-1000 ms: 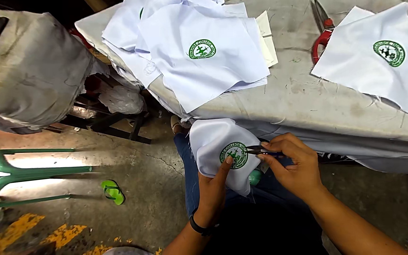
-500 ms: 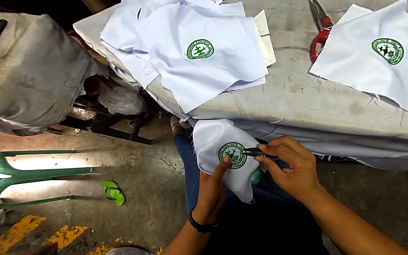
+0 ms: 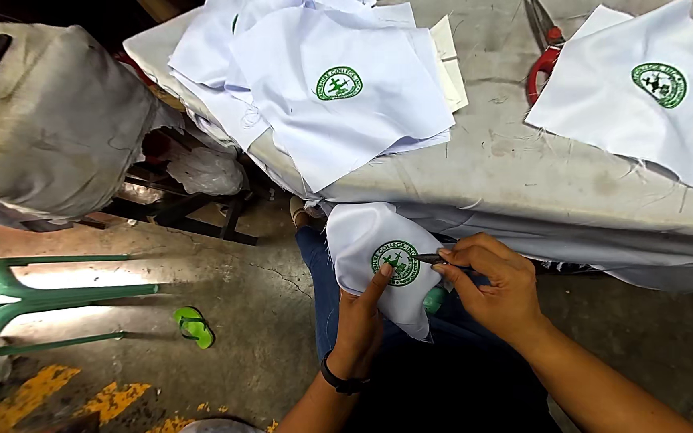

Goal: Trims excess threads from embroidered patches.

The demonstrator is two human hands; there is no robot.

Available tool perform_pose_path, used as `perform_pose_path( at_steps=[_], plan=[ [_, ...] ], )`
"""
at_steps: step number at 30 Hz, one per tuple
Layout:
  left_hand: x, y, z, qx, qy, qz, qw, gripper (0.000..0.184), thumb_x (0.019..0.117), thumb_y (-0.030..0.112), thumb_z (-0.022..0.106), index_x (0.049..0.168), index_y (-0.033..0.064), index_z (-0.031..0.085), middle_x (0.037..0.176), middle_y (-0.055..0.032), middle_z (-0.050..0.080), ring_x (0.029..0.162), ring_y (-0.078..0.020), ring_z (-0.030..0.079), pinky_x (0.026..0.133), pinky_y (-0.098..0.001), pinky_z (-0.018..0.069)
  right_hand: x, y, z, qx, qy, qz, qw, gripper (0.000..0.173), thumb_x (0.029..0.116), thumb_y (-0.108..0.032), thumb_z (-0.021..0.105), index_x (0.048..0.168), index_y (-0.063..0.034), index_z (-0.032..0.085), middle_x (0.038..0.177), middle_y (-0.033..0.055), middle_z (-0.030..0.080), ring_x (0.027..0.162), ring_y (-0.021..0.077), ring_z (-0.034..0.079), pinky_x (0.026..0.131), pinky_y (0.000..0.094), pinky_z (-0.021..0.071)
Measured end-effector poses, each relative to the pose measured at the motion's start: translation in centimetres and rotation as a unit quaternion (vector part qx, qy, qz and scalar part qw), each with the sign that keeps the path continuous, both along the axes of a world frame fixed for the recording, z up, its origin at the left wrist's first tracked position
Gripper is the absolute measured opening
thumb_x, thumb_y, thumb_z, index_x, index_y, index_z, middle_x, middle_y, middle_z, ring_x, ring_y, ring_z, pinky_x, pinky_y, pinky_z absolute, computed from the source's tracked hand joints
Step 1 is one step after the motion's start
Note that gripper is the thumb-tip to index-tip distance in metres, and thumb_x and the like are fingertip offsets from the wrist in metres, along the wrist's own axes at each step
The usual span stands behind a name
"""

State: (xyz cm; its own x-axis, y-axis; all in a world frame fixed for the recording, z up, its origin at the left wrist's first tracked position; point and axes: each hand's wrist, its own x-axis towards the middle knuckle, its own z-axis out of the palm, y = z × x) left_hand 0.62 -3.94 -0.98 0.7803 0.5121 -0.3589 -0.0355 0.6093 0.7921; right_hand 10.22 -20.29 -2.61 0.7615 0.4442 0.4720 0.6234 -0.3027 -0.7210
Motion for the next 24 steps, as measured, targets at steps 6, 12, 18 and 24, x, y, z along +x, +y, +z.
perform_pose_path(
  at_steps=[6, 12, 18, 24],
  plan=[
    [0.07, -0.10, -0.01, 0.037, -0.014, 0.015, 0.999, 0.026, 0.0968, -0.006, 0.058, 0.122, -0.0032, 0.054, 0.101, -0.0112, 0.073, 0.092, -0.0179, 0.074, 0.088, -0.0365, 0.0617, -0.42, -0.31, 0.73, -0.031, -0.002, 0.015, 0.999, 0.022, 0.0967, -0.030, 0.069, 0.098, -0.0104, 0.079, 0.095, 0.0048, 0.071, 0.086, 0.0099, 0.066, 0.069, 0.0242, 0.0527],
    [-0.01, -0.24, -0.13, 0.047, -0.023, 0.022, 0.998, 0.025, 0.0960, -0.006, 0.059, 0.120, -0.0039, 0.055, 0.100, -0.0113, 0.074, 0.092, -0.0177, 0.074, 0.088, -0.0363, 0.0616, -0.44, -0.41, 0.65, -0.023, 0.012, -0.009, 1.000, 0.021, 0.0953, -0.027, 0.071, 0.098, -0.0076, 0.078, 0.096, 0.0050, 0.070, 0.085, 0.0080, 0.065, 0.069, 0.0217, 0.0526],
    [-0.10, -0.31, -0.21, 0.057, -0.029, 0.023, 0.998, 0.025, 0.0950, -0.006, 0.061, 0.120, -0.0033, 0.056, 0.100, -0.0106, 0.074, 0.092, -0.0166, 0.074, 0.089, -0.0357, 0.0613, -0.30, -0.18, 0.51, -0.027, -0.003, -0.015, 1.000, 0.019, 0.0953, -0.025, 0.071, 0.097, -0.0079, 0.078, 0.096, 0.0052, 0.071, 0.086, 0.0092, 0.065, 0.069, 0.0229, 0.0525],
    [-0.09, -0.31, -0.15, 0.045, -0.022, 0.022, 0.998, 0.026, 0.0953, -0.006, 0.060, 0.121, -0.0035, 0.056, 0.101, -0.0113, 0.074, 0.092, -0.0177, 0.074, 0.088, -0.0362, 0.0615, -0.29, -0.08, 0.38, -0.014, 0.019, -0.016, 1.000, 0.019, 0.0942, -0.025, 0.072, 0.098, -0.0074, 0.078, 0.098, 0.0047, 0.071, 0.089, 0.0078, 0.066, 0.071, 0.0217, 0.0539]
  ],
)
